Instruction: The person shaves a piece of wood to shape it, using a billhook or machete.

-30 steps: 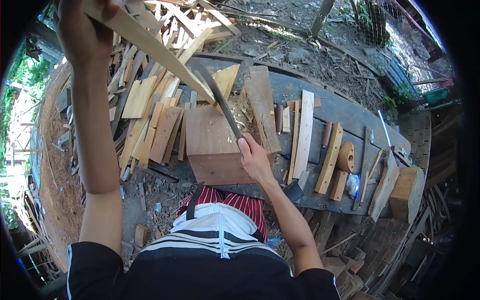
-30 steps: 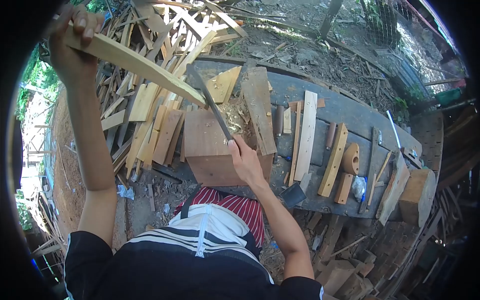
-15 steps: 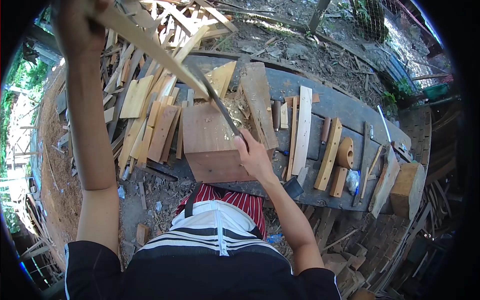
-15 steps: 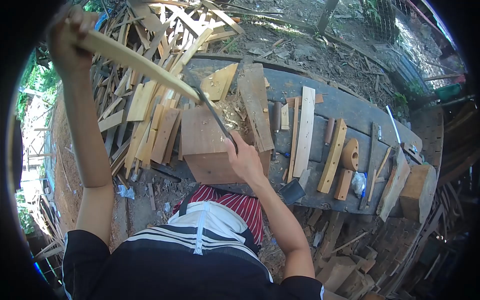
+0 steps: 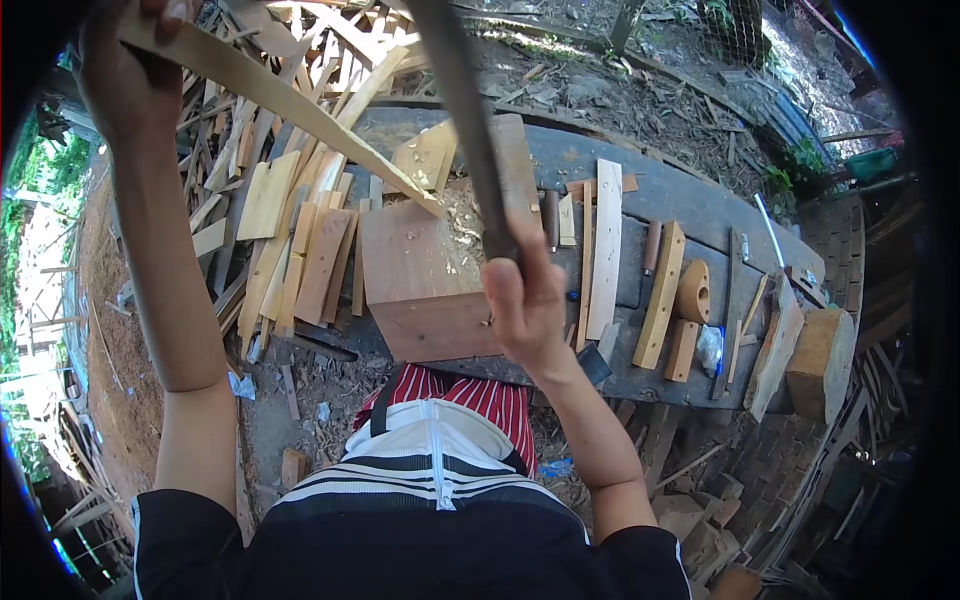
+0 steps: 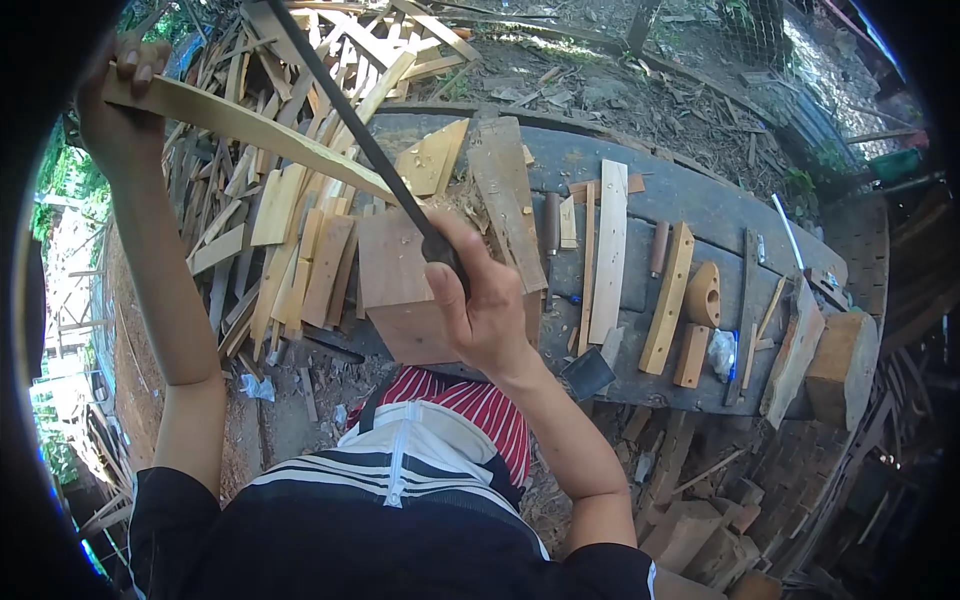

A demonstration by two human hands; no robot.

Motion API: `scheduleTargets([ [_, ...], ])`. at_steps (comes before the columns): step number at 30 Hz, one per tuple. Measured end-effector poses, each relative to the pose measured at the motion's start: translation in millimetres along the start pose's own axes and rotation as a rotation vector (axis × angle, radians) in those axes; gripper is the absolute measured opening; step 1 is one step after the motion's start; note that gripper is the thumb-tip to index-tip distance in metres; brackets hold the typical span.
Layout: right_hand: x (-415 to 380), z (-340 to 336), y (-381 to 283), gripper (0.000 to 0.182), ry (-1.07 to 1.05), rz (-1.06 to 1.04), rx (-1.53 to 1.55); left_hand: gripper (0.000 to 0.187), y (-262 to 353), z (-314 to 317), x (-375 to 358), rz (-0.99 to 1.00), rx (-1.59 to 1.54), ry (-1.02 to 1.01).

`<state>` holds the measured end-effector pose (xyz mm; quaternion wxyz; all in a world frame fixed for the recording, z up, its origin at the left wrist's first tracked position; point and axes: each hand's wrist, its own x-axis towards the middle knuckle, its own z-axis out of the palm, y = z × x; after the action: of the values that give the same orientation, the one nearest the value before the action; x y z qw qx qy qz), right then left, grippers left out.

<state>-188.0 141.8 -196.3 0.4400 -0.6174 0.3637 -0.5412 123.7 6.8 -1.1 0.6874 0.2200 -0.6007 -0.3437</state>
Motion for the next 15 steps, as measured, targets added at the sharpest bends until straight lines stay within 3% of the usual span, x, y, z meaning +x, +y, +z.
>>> scheduleTargets([
  [2, -26, 5, 57, 0.042, -0.168, 0.351, -0.380, 0.007, 4, -4, -2, -0.017, -0.056, -0.040],
  [6, -47, 3, 92, 0.045, -0.241, 0.498, -0.517, 0.006, 11, 20, -16, -0.003, -0.031, -0.065],
  [10, -19, -16, 75, 0.048, -0.333, 0.700, -0.315, 0.007, 4, 8, -3, -0.023, -0.042, -0.042],
  [12, -10, -21, 56, 0.046, -0.386, 0.938, -0.091, 0.007, 9, 36, -15, 0.000, -0.022, -0.049],
  [13, -12, -22, 58, 0.046, -0.383, 0.951, -0.094, 0.008, 9, 45, -20, 0.034, 0.003, -0.048],
  [15, -11, -21, 64, 0.043, -0.314, 1.084, 0.348, 0.009, 8, 35, -18, 0.006, -0.036, -0.060],
])
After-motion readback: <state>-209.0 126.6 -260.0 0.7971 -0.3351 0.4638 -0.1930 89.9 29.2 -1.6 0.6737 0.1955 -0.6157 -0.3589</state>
